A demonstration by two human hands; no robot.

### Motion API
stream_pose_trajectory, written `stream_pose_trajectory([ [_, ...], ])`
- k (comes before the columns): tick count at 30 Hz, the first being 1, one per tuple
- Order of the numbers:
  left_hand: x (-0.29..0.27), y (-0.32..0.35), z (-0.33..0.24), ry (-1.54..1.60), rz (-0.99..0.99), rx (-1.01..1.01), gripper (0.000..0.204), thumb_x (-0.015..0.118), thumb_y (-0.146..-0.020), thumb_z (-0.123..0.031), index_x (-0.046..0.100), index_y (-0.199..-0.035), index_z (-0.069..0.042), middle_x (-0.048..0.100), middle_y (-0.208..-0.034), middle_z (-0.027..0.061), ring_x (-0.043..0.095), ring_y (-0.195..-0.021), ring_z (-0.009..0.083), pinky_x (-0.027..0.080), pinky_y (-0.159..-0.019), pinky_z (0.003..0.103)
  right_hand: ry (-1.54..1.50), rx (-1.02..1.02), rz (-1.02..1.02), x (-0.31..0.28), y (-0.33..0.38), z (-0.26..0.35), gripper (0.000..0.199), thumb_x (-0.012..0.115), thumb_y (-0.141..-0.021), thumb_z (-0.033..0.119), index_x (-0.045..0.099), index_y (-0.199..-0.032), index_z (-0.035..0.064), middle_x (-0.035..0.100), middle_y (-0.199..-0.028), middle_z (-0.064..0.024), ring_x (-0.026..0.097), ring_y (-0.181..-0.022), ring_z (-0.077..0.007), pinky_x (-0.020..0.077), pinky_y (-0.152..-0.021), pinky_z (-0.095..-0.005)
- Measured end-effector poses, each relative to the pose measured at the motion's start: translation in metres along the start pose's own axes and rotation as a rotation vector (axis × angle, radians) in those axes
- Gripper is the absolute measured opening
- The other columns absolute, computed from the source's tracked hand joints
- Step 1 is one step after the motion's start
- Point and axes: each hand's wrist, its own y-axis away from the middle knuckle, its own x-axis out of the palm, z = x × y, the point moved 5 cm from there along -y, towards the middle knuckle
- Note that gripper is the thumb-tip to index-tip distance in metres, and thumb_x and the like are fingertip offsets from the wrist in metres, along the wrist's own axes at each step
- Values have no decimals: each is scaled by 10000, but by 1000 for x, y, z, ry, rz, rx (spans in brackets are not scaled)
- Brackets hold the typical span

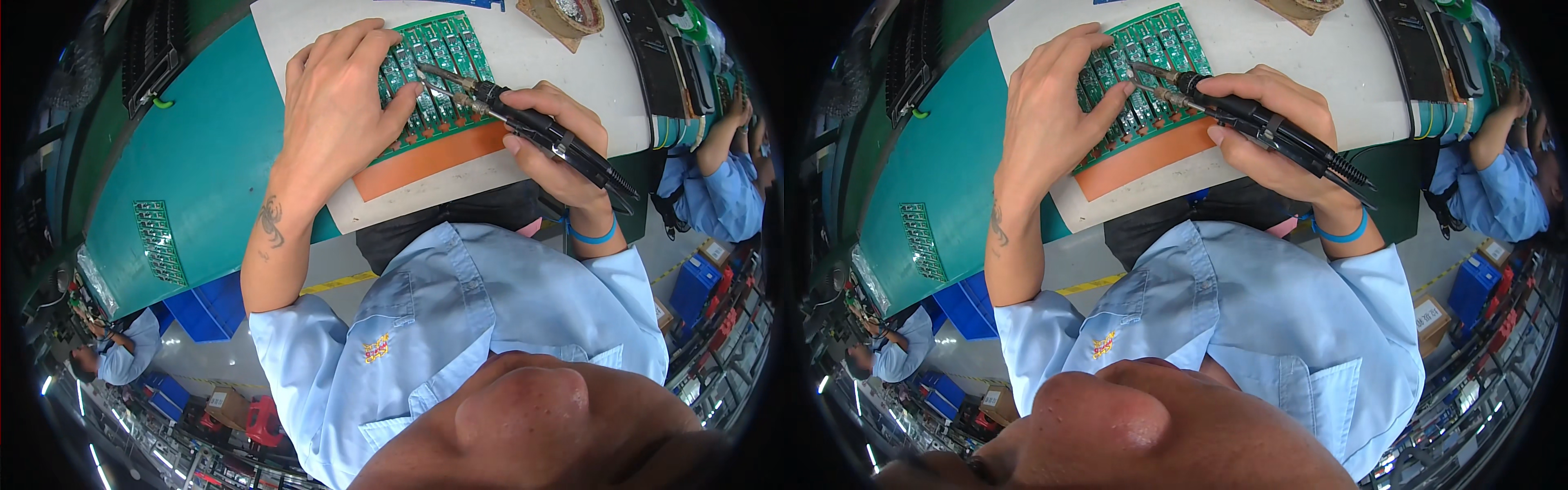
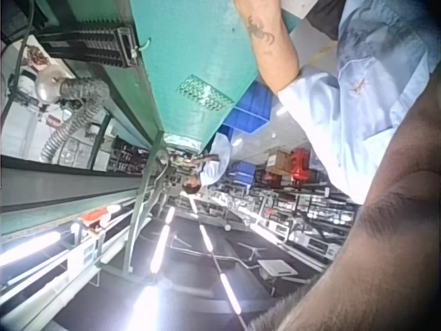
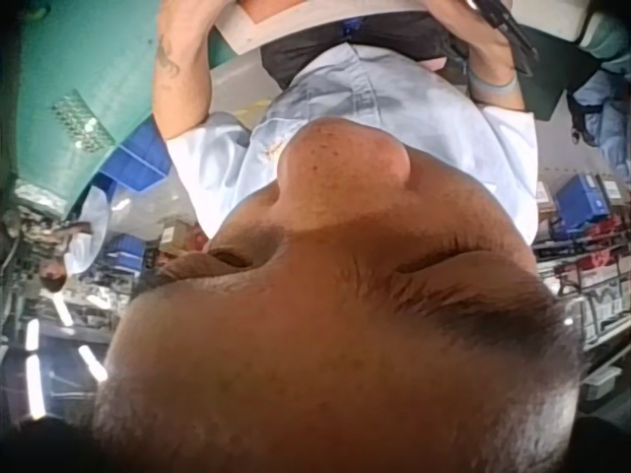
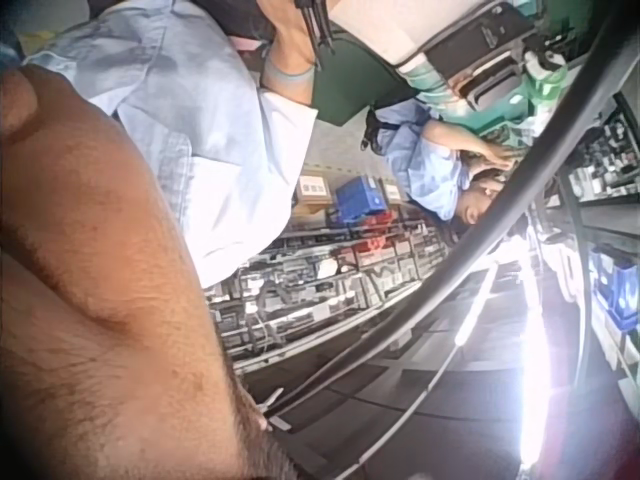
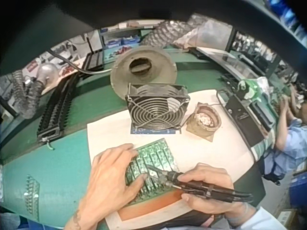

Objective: The person solders connections on a circuit board panel using a soldering tool, sets it aside, and then takes components from a bag and inserts them into another circuit board panel by hand.

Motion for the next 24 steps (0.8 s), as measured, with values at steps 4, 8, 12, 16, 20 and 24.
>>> stream_pose_trajectory([
  [4, 0, 0, 1, 2, 3, -2, 462, 845, -816, -211, 714, -1235, -66, 678, -1359, 79, 642, -1191, 295, 425, -1101, 464, -4, 14, 6, 0, 1, 2, 461, 756, -718, -59, 743, -1179, -31, 733, -911, -109, 575, -703, -164, 457, -649, -257],
  [8, 1, 0, 1, 14, -2, -11, 454, 844, -820, -216, 719, -1231, -68, 671, -1373, 83, 637, -1203, 301, 424, -1108, 470, -17, 32, -21, -6, 5, 5, 451, 753, -749, -3, 709, -1194, -61, 681, -864, -129, 576, -754, -207, 441, -694, -291],
  [12, 2, 0, 3, 15, -6, -16, 451, 843, -823, -222, 724, -1230, -68, 666, -1382, 85, 634, -1212, 306, 424, -1114, 476, 5, 12, -23, -7, 8, 9, 457, 755, -749, 0, 707, -1200, -62, 672, -852, -127, 573, -753, -208, 440, -694, -294],
  [16, 2, 0, 4, 12, -11, -10, 451, 844, -825, -226, 728, -1230, -67, 663, -1389, 89, 630, -1220, 311, 425, -1118, 480, 12, -5, -25, -7, 10, 11, 461, 756, -748, 2, 707, -1203, -60, 675, -856, -129, 569, -750, -208, 439, -694, -298],
  [20, 1, 1, 2, -5, -14, 0, 452, 845, -825, -227, 730, -1232, -67, 664, -1389, 90, 629, -1225, 313, 428, -1118, 482, 11, -15, -22, -6, 10, 12, 462, 758, -746, 3, 708, -1201, -57, 685, -870, -133, 566, -749, -208, 439, -694, -301],
  [24, -4, 2, 0, -42, -15, 4, 456, 847, -822, -221, 731, -1236, -69, 672, -1378, 84, 633, -1224, 307, 433, -1114, 482, 5, -16, -5, -1, 7, 13, 456, 759, -744, 0, 710, -1194, -56, 699, -891, -138, 567, -750, -209, 441, -695, -304],
])
